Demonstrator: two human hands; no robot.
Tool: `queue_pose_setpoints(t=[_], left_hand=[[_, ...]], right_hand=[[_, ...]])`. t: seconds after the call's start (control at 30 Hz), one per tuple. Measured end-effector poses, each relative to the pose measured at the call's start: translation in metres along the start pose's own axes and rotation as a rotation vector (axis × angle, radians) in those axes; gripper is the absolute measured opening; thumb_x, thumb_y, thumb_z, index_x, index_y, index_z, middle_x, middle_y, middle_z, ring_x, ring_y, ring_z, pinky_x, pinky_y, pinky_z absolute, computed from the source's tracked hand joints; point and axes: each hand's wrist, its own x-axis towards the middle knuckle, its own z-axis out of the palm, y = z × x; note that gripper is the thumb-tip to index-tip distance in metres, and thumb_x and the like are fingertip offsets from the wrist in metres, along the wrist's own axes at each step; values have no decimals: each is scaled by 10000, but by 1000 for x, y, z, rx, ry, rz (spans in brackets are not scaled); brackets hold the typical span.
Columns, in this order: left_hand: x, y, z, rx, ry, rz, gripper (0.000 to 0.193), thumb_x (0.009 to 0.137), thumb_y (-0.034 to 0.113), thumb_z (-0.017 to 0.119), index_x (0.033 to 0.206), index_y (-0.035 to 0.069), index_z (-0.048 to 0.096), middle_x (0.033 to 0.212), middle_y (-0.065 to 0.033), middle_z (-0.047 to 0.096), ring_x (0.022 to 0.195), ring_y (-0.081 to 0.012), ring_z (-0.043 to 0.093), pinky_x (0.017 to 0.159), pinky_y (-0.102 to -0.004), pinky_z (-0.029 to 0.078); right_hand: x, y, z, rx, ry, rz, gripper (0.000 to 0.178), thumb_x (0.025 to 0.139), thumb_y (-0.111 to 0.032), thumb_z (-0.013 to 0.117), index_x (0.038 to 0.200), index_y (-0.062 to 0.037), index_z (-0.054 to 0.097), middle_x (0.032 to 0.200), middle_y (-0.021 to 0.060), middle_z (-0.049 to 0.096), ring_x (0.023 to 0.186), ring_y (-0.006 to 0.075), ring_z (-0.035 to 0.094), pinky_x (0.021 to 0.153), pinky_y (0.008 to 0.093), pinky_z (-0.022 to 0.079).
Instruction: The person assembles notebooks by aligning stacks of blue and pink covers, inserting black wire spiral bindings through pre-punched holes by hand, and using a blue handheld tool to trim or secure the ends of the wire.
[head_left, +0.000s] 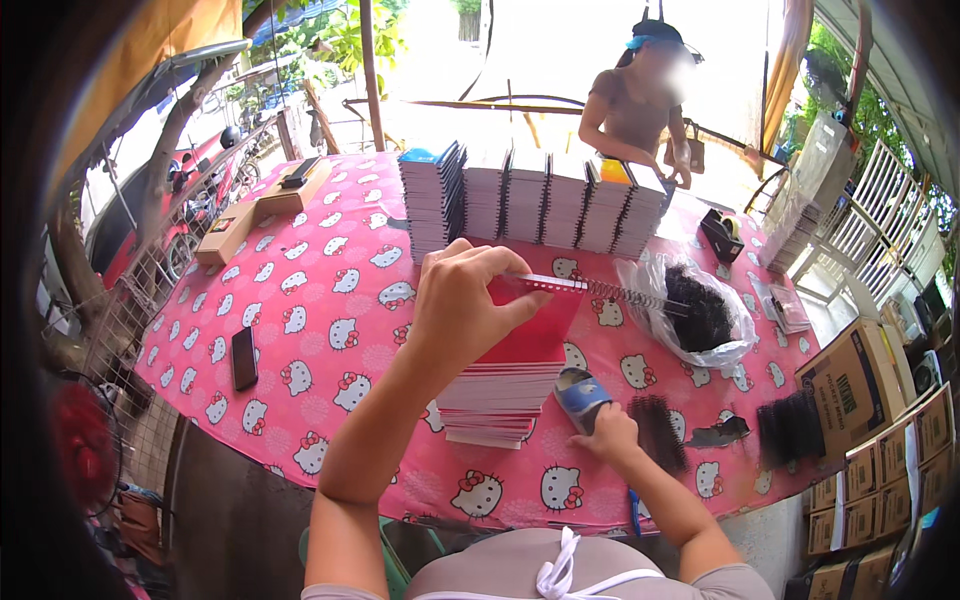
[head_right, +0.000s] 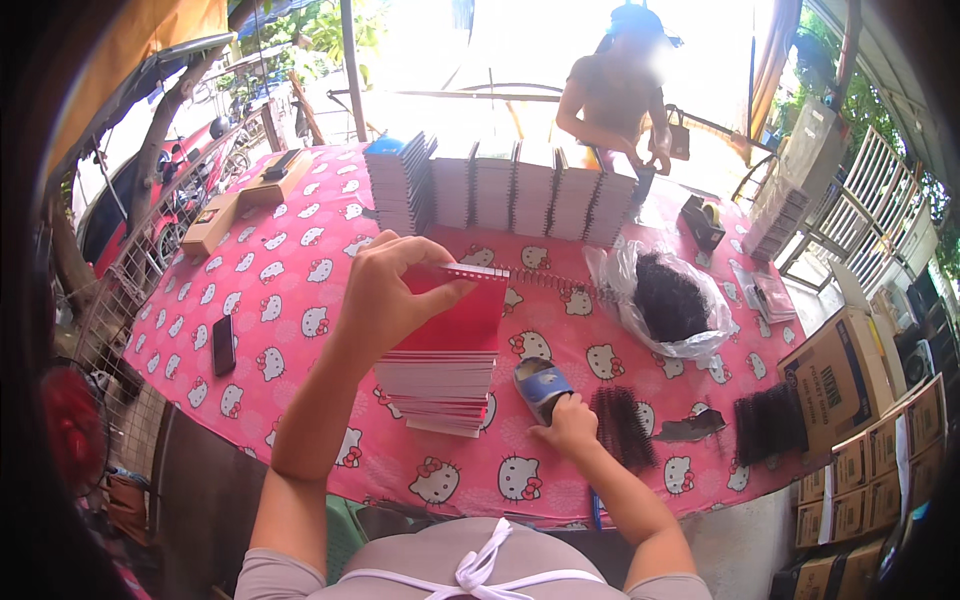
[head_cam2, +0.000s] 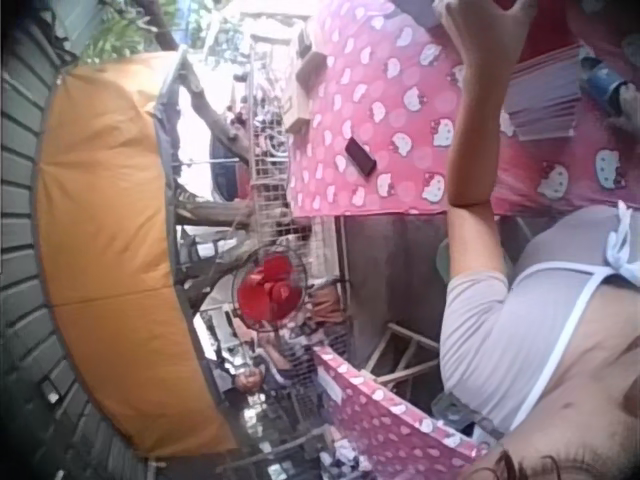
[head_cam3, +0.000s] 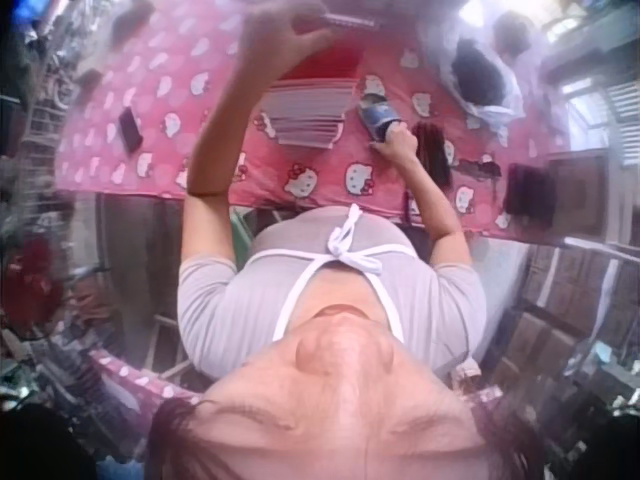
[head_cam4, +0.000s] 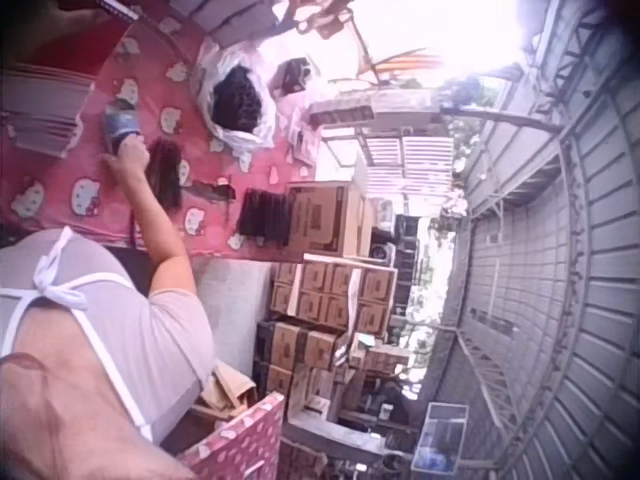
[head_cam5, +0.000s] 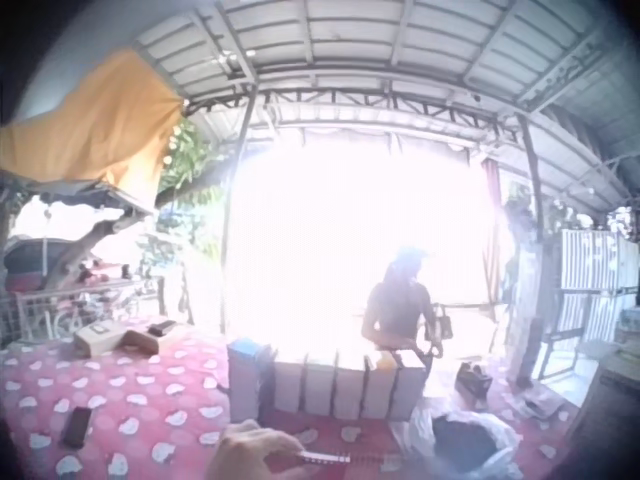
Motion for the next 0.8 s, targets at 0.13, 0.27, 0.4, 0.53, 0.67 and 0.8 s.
queue_pose_setpoints(t=[0.13,0.27,0.4,0.53,0.67,0.8], left_hand=[[-1,0,-11,-65,-13,-41,285,666,210,830,882,82,696,788,-50,677,769,-188,610,747,-342,483],[4,2,-4,-156,9,7,254,670,220,827,819,63,694,740,-50,663,765,-186,613,750,-340,485],[3,4,-13,-56,-78,-129,239,678,217,820,810,60,697,761,-54,677,762,-183,616,740,-336,487],[3,-5,-7,-139,-49,-81,256,681,241,817,812,53,703,779,-68,687,747,-185,615,728,-337,487],[6,-4,-7,-166,-47,-125,249,667,273,800,771,70,699,707,-67,664,711,-214,607,717,-357,473],[6,-5,-6,-173,-5,-92,233,659,273,790,737,75,694,677,-70,656,702,-234,612,714,-375,474]], right_hand=[[28,16,-55,391,-71,-110,602,674,-291,727,1143,49,564,996,186,671,958,290,660,860,358,512],[72,37,-142,1622,508,-377,435,716,-125,776,1101,2,618,975,65,685,888,216,653,816,338,510],[112,11,-192,1051,383,-524,281,778,-107,736,1028,-11,651,975,96,672,812,197,642,740,325,519],[98,-6,-256,1648,-65,-982,382,636,4,755,980,-50,598,946,101,681,899,244,664,698,349,566],[111,-17,-267,490,394,-759,449,661,-137,826,1046,-34,618,942,107,690,903,214,657,766,352,550],[98,-12,-261,995,296,-892,504,615,-45,820,1087,-14,645,974,65,688,887,123,638,798,287,514]])
